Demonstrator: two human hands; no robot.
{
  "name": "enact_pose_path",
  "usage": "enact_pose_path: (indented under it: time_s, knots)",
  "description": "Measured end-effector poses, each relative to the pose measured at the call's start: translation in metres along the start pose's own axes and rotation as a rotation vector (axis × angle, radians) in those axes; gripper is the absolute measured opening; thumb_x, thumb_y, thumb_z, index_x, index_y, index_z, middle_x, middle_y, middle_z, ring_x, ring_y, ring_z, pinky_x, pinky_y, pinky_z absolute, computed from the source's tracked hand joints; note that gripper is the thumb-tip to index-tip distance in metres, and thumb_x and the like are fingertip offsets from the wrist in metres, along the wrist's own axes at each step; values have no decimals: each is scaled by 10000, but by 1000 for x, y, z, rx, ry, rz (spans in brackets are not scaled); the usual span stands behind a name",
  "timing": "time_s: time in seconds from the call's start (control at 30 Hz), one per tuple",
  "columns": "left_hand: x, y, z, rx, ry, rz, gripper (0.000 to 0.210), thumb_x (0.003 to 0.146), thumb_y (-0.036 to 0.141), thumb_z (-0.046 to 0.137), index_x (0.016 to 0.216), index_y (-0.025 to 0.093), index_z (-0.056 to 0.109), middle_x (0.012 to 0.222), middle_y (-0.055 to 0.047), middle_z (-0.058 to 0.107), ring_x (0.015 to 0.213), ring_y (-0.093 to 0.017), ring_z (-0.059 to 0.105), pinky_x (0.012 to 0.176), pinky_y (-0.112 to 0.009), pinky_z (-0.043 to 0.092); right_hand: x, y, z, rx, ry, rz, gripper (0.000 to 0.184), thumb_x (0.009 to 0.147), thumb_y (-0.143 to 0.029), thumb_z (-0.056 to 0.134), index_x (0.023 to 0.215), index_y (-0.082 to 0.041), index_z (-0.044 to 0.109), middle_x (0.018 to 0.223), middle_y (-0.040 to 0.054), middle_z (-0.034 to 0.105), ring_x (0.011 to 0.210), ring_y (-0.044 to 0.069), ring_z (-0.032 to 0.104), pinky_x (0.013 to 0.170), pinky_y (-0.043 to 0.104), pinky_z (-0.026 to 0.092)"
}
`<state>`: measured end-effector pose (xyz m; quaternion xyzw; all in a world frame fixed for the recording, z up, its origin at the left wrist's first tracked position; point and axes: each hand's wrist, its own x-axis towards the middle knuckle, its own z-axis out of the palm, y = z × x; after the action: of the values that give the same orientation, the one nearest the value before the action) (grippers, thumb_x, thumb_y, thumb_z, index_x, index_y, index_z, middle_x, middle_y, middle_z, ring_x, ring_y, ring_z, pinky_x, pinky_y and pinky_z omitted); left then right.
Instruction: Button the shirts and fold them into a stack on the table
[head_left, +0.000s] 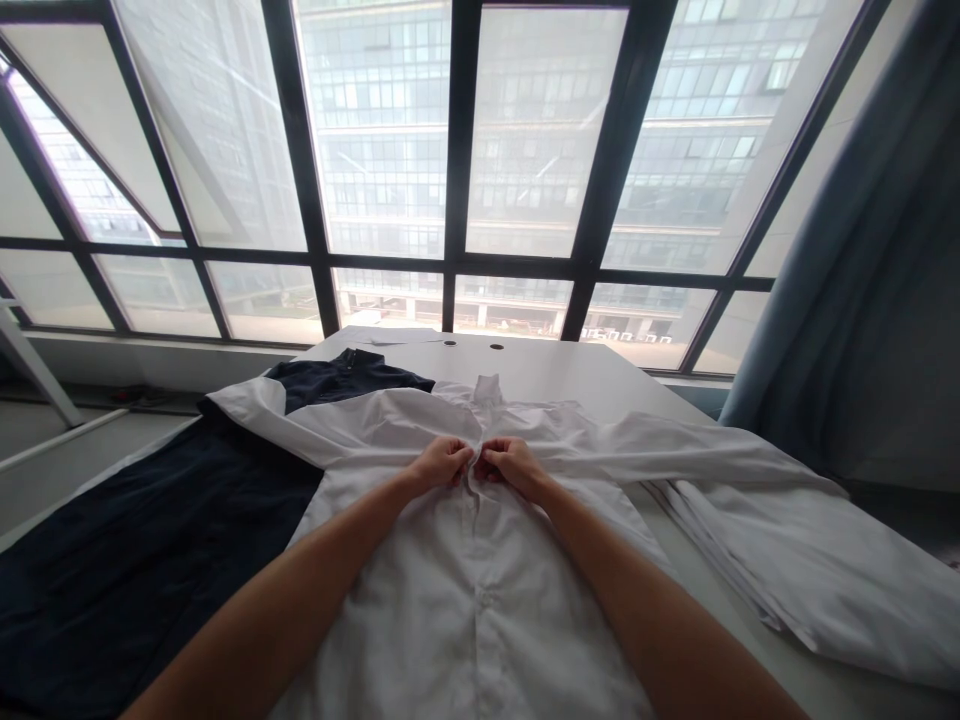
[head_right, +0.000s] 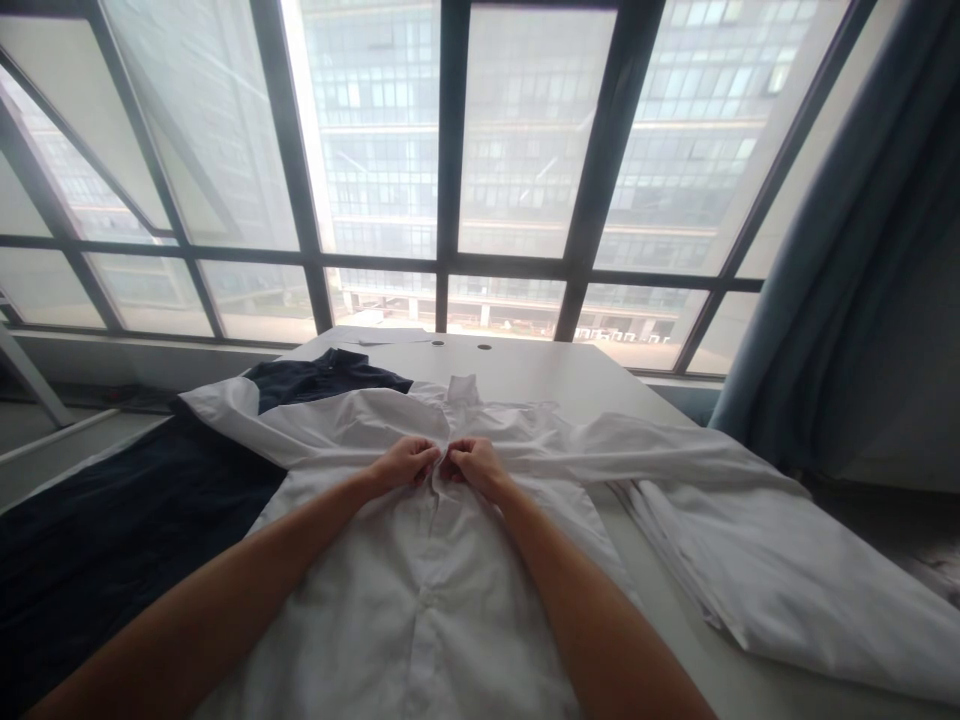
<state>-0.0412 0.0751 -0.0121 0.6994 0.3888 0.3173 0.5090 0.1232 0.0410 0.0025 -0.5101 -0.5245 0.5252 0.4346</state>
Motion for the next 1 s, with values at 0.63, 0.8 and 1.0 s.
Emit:
enact_pose_path:
  time_s: [0.63, 0.8, 1.0]
  knots:
    - [0, 11, 11, 277, 174, -104, 279, 906, 253, 527, 713, 110, 670, 497, 18, 556, 396, -96, 499, 442, -202, 361, 12, 18, 6, -505, 173, -281, 96, 774, -221, 609, 780, -157, 680, 610, 14, 686, 544, 136, 616, 555, 219, 459]
    - [-11, 18, 12, 811, 307, 31, 199, 854, 263, 591, 892, 146, 747, 810, -92, 727, 807, -226, 676, 719, -278, 464, 9, 14, 4, -605, 224, -325, 115, 726, -169, 592, 774, -154, 696, 678, 30, 701, 595, 142, 614, 597, 227, 455]
    - [-14, 23, 9, 943, 246, -24, 273, 913, 213, 474, 975, 177, 738, 1071, -116, 700, 969, -239, 667, 824, -294, 464, 8, 13, 6, -653, 238, -349, 142, 711, -147, 592, 768, -138, 721, 699, 50, 712, 627, 146, 619, 621, 227, 442]
